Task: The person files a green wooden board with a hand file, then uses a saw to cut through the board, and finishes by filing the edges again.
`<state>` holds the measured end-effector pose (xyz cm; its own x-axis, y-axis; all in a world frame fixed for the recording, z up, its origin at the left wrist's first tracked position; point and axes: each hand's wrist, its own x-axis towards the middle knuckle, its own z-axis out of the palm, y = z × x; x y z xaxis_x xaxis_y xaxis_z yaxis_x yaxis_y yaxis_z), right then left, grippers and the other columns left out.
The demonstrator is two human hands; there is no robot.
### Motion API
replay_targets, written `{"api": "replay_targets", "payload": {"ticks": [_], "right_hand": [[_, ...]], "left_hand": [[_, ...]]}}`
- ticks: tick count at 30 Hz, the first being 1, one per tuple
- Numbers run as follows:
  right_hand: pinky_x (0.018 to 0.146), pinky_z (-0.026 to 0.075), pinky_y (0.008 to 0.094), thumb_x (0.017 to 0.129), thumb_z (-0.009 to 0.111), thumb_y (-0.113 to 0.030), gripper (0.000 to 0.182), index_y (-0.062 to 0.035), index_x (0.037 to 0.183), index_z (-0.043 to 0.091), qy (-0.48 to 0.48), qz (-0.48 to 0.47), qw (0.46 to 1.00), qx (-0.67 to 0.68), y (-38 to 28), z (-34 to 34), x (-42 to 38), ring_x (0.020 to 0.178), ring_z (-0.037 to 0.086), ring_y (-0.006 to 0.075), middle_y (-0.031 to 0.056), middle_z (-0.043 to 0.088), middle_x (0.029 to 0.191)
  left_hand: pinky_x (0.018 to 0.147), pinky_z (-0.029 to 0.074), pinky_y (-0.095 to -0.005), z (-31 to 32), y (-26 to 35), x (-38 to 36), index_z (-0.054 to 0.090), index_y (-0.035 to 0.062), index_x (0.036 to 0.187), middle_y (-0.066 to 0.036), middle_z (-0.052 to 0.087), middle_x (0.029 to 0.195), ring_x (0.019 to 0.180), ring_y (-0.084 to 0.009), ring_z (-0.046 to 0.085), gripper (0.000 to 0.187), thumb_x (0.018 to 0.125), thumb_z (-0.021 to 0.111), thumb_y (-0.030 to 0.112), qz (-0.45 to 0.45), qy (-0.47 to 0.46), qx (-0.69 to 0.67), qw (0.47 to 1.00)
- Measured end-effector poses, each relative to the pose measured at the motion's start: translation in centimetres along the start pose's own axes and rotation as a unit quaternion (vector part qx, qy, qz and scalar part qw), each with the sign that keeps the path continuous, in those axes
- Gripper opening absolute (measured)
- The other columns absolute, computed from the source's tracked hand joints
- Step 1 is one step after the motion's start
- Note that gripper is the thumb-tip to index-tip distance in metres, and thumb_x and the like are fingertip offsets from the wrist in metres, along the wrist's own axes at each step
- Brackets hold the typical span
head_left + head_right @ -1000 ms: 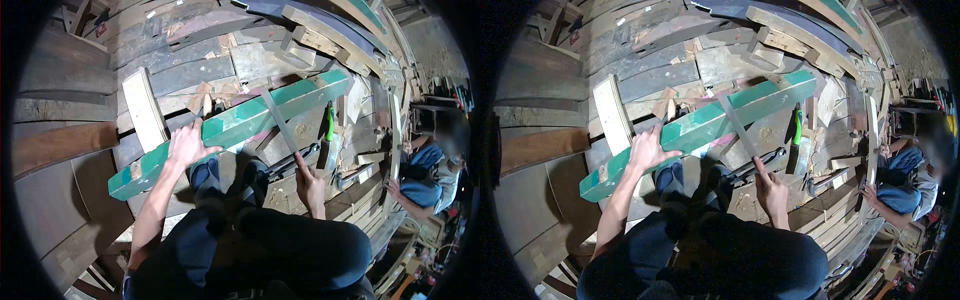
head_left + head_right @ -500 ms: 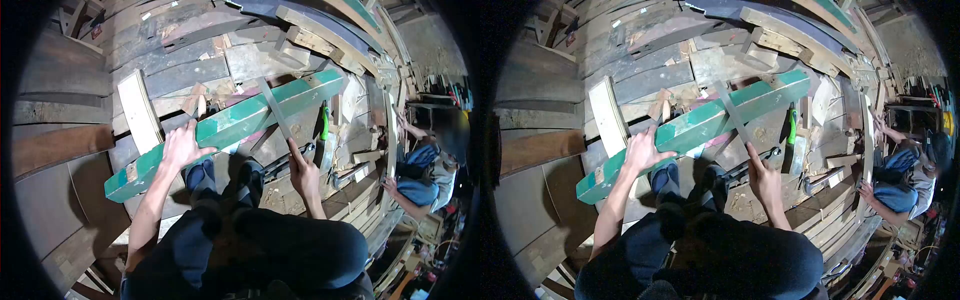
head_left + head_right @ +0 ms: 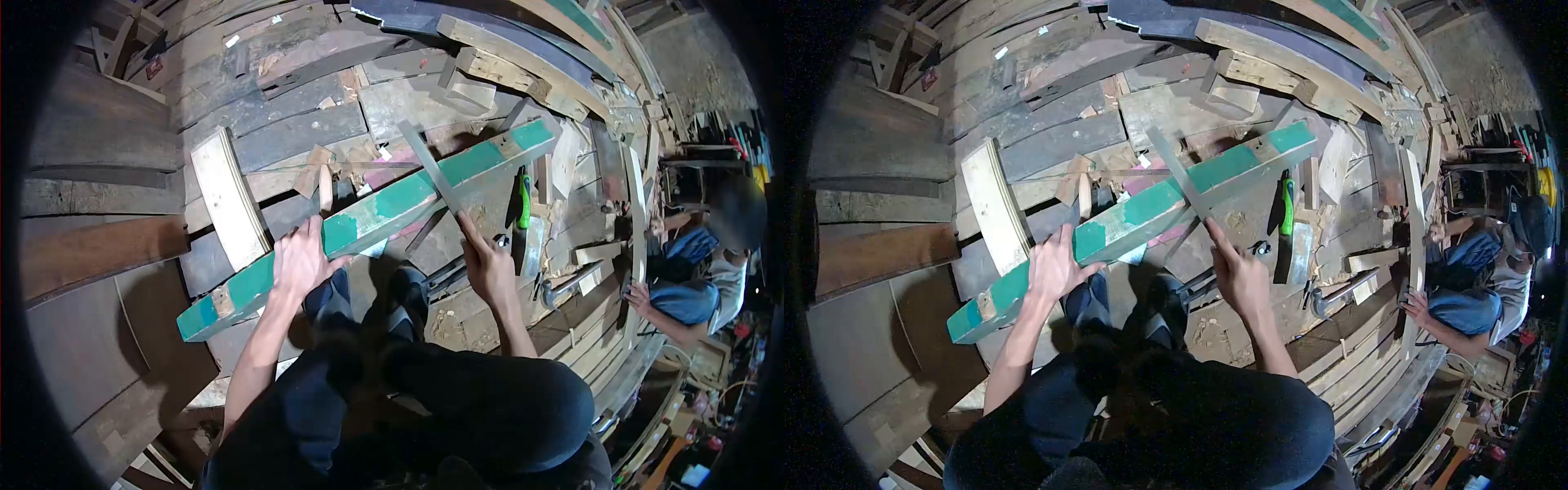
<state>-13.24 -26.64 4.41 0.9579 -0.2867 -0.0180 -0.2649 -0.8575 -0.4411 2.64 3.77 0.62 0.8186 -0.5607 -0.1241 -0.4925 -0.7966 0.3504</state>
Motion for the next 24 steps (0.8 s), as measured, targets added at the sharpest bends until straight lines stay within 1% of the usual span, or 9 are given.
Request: {"api": "replay_targets", "payload": {"ticks": [1, 5, 8, 9, 12, 13, 16, 20, 24], "right_hand": [[0.06, 0.054, 0.0513, 0.098, 0.066, -0.012, 0.063, -0.0342, 0.155, 0.051, -0.005, 0.027, 1.0, -0.006, -0.1, -0.6, -1.8, 0.067, 0.069, 0.0395, 0.0187, 0.066, 0.077], [0.06, 0.054, 0.0496, 0.097, 0.068, -0.011, 0.063, -0.0332, 0.154, 0.053, 0.011, 0.023, 1.0, 0.004, 1.9, -1.2, -6.5, 0.065, 0.068, 0.0375, 0.0159, 0.064, 0.074], [0.06, 0.055, 0.0496, 0.097, 0.068, -0.011, 0.062, -0.033, 0.153, 0.055, 0.014, 0.023, 1.0, 0.004, 1.4, -0.9, -4.5, 0.065, 0.068, 0.0379, 0.0157, 0.064, 0.073], [0.059, 0.055, 0.0497, 0.098, 0.067, -0.013, 0.059, -0.033, 0.152, 0.055, 0.004, 0.025, 1.0, 0.001, 1.5, -0.6, -3.0, 0.066, 0.07, 0.0394, 0.0178, 0.067, 0.076], [0.059, 0.055, 0.0498, 0.099, 0.067, -0.014, 0.058, -0.0331, 0.153, 0.055, 0.026, -0.015, 1.0, 0.005, 0.8, -0.2, 0.9, 0.067, 0.071, 0.0404, 0.0207, 0.069, 0.079], [0.059, 0.055, 0.0496, 0.099, 0.066, -0.016, 0.057, -0.0327, 0.152, 0.055, 0.001, -0.001, 1.0, -0.025, 0.3, -1.1, 1.3, 0.067, 0.071, 0.041, 0.0231, 0.07, 0.081], [0.059, 0.055, 0.0496, 0.099, 0.067, -0.015, 0.057, -0.0327, 0.152, 0.055, 0.018, -0.003, 1.0, -0.003, 0.6, -1.1, 0.6, 0.067, 0.071, 0.0406, 0.0226, 0.07, 0.081], [0.059, 0.056, 0.0483, 0.099, 0.068, -0.015, 0.058, -0.0326, 0.153, 0.056, 0.022, 0.02, 0.999, -0.014, 1.6, -1.7, -3.7, 0.065, 0.071, 0.0373, 0.0161, 0.066, 0.073], [0.059, 0.056, 0.05, 0.099, 0.067, -0.017, 0.058, -0.0335, 0.153, 0.054, -0.019, 0.062, 0.998, -0.02, 0.5, -3.5, -4.0, 0.065, 0.07, 0.0386, 0.017, 0.067, 0.074]], "left_hand": [[0.074, 0.06, -0.0489, -0.3, 0.0, 0.2, 0.056, -0.0022, 0.119, -0.025, 0.073, 0.091, 0.083, -0.0403, 0.074, 0.083, 0.068, 0.093, 0.051, -0.007, -0.004, -0.014, 1.0], [0.077, 0.059, -0.0522, -1.1, -0.5, 1.1, 0.058, -0.0022, 0.123, -0.026, 0.073, 0.091, 0.086, -0.043, 0.074, 0.088, 0.066, 0.092, 0.057, -0.029, -0.057, -0.025, 0.998], [0.079, 0.059, -0.0525, -0.8, -1.1, 1.3, 0.059, -0.0027, 0.121, -0.025, 0.073, 0.093, 0.087, -0.0432, 0.074, 0.089, 0.066, 0.092, 0.058, -0.006, -0.031, -0.026, 0.999], [0.083, 0.058, -0.0519, -1.0, -1.3, 1.6, 0.056, -0.0043, 0.128, -0.025, 0.074, 0.093, 0.09, -0.0422, 0.074, 0.097, 0.066, 0.09, 0.062, -0.013, -0.052, -0.016, 0.998], [0.084, 0.059, -0.0522, -1.1, -2.1, 2.6, 0.058, -0.0057, 0.127, -0.026, 0.074, 0.093, 0.09, -0.0418, 0.075, 0.101, 0.064, 0.089, 0.066, -0.007, -0.07, -0.015, 0.997], [0.085, 0.059, -0.0522, -1.3, -2.2, 2.9, 0.06, -0.0066, 0.125, -0.026, 0.075, 0.096, 0.091, -0.041, 0.076, 0.103, 0.062, 0.088, 0.07, -0.004, -0.065, -0.027, 0.998], [0.086, 0.059, -0.0524, -1.2, -2.4, 3.0, 0.061, -0.007, 0.124, -0.025, 0.075, 0.097, 0.09, -0.0412, 0.076, 0.102, 0.062, 0.089, 0.069, -0.002, -0.071, -0.045, 0.996], [0.091, 0.058, -0.0528, -1.8, -2.3, 3.4, 0.062, -0.0076, 0.128, -0.027, 0.074, 0.106, 0.1, -0.041, 0.074, 0.106, 0.061, 0.089, 0.07, -0.017, -0.093, -0.049, 0.994], [0.091, 0.057, -0.0534, -2.0, -2.0, 3.5, 0.062, -0.0073, 0.128, -0.027, 0.074, 0.104, 0.098, -0.0417, 0.074, 0.105, 0.061, 0.089, 0.07, -0.025, -0.093, -0.034, 0.995]]}}
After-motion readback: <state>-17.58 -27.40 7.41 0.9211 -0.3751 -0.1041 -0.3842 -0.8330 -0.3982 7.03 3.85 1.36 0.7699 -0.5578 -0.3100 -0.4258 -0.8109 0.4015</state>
